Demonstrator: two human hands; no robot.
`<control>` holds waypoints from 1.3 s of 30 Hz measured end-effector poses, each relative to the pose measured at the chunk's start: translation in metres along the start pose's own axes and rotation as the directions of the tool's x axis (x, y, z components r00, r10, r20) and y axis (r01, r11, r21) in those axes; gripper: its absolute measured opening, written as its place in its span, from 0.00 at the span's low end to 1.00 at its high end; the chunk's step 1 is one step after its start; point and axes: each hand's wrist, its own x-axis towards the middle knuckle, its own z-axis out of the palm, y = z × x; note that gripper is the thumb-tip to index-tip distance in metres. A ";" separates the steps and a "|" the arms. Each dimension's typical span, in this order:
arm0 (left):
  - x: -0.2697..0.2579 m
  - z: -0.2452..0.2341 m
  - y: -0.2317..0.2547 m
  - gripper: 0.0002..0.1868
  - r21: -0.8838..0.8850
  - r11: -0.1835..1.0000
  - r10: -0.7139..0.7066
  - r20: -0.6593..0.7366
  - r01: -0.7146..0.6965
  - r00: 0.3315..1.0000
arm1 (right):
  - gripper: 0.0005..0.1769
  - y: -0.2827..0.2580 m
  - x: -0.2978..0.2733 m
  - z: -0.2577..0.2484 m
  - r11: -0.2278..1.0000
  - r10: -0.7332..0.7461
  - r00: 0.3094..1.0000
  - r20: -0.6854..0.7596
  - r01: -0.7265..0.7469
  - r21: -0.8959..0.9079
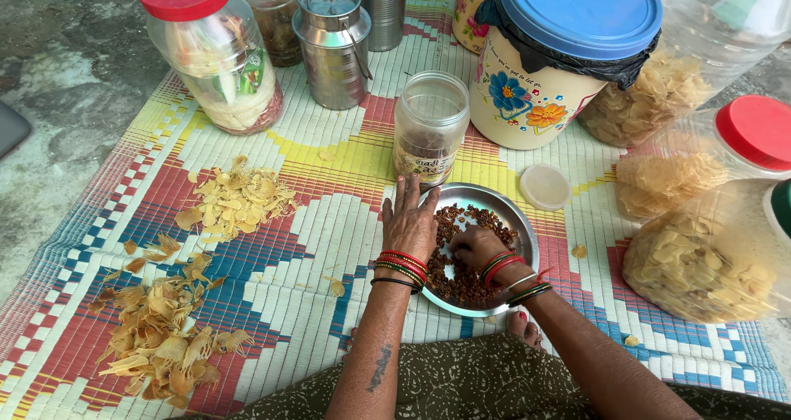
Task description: The person sits on a mat and sorts small dried fruit pieces from a metal plate into a clear plastic jar using both hands. The person repeatedly scoops the pieces and transfers them into the jar while seated on the floor.
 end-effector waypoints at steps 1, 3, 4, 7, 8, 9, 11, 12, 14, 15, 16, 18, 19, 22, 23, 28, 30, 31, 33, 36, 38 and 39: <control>0.000 0.000 0.000 0.32 -0.004 1.000 -0.003 0.005 0.003 1.000 | 0.12 0.004 0.001 -0.004 0.984 0.118 0.991 0.057 -0.125 0.128; 0.001 0.000 0.001 0.32 -0.011 1.000 -0.007 0.013 0.007 1.000 | 0.13 0.010 0.001 -0.020 0.857 0.323 0.924 0.207 -0.378 0.350; 0.002 0.000 0.002 0.32 -0.015 1.000 -0.007 0.014 0.007 1.000 | 0.12 0.009 0.001 -0.026 0.811 0.344 0.912 0.225 -0.409 0.419; 0.001 -0.001 0.003 0.32 -0.029 1.000 -0.011 0.015 0.011 1.000 | 0.11 0.003 -0.001 -0.048 0.668 0.364 0.890 0.273 -0.454 0.590; 0.002 -0.003 0.004 0.32 -0.036 0.999 -0.013 0.014 0.013 1.000 | 0.11 0.000 -0.001 -0.056 0.635 0.347 0.895 0.280 -0.444 0.632; 0.002 -0.004 0.005 0.32 -0.043 0.999 -0.015 0.012 0.015 1.000 | 0.11 -0.005 0.001 -0.064 0.601 0.330 0.900 0.286 -0.433 0.672; 0.004 -0.008 0.007 0.32 -0.044 0.999 -0.005 0.001 0.005 1.000 | 0.12 -0.015 0.007 -0.085 0.565 0.335 0.904 0.266 -0.419 0.711; 0.005 -0.011 0.008 0.32 -0.043 0.999 0.001 -0.006 -0.001 1.000 | 0.13 -0.020 0.011 -0.099 0.547 0.337 0.906 0.254 -0.409 0.731; 0.007 -0.016 0.010 0.33 -0.059 0.998 0.011 -0.033 -0.013 0.999 | 0.12 -0.030 0.021 -0.127 0.630 0.318 0.932 0.175 -0.346 0.695; 0.008 -0.018 0.010 0.34 -0.068 0.997 0.016 -0.044 -0.019 0.999 | 0.11 -0.035 0.028 -0.142 0.669 0.307 0.942 0.136 -0.315 0.674; 0.009 -0.020 0.011 0.34 -0.071 0.997 0.013 -0.051 -0.017 0.999 | 0.12 -0.040 0.037 -0.156 0.666 0.273 0.958 0.087 -0.254 0.701; 0.011 -0.023 0.011 0.34 -0.076 0.997 0.007 -0.063 -0.012 0.998 | 0.13 -0.050 0.058 -0.186 0.654 0.206 0.979 -0.013 -0.127 0.745; 0.012 -0.024 0.011 0.34 -0.094 0.996 0.003 -0.064 -0.009 0.998 | 0.13 -0.054 0.069 -0.200 0.666 0.204 0.978 -0.035 -0.112 0.737; 0.014 -0.025 0.009 0.34 -0.119 0.993 -0.014 -0.064 0.006 0.998 | 0.13 -0.069 0.104 -0.230 0.705 0.186 0.978 -0.099 -0.063 0.706; 0.014 -0.026 0.007 0.35 -0.109 0.994 -0.017 -0.062 0.010 0.998 | 0.13 -0.074 0.116 -0.236 0.720 0.175 0.977 -0.123 -0.042 0.693; 0.014 -0.030 0.000 0.33 -0.100 0.994 -0.039 -0.071 0.032 0.997 | 0.11 -0.086 0.145 -0.245 0.767 0.166 0.967 -0.192 -0.005 0.642; 0.014 -0.032 -0.002 0.32 -0.144 0.989 -0.053 -0.073 0.043 0.996 | 0.10 -0.085 0.145 -0.242 0.792 0.181 0.947 -0.266 0.020 0.610; 0.015 -0.032 -0.003 0.32 -0.144 0.989 -0.058 -0.075 0.046 0.996 | 0.09 -0.083 0.141 -0.240 0.777 0.181 0.941 -0.285 0.041 0.628; 0.015 -0.032 -0.004 0.32 -0.146 0.988 -0.065 -0.068 0.054 0.996 | 0.08 -0.077 0.129 -0.232 0.743 0.190 0.929 -0.318 0.075 0.665; 0.015 -0.030 -0.004 0.31 -0.117 0.993 -0.036 -0.087 0.026 0.996 | 0.08 -0.068 0.101 -0.207 0.761 0.233 0.924 -0.305 0.022 0.648; 0.014 -0.027 -0.003 0.32 -0.102 0.995 -0.031 -0.080 0.022 0.996 | 0.09 -0.062 0.080 -0.182 0.774 0.242 0.946 -0.217 -0.054 0.631; 0.013 -0.024 -0.002 0.32 -0.094 0.995 -0.027 -0.077 0.020 0.997 | 0.09 -0.059 0.069 -0.167 0.780 0.247 0.953 -0.173 -0.090 0.620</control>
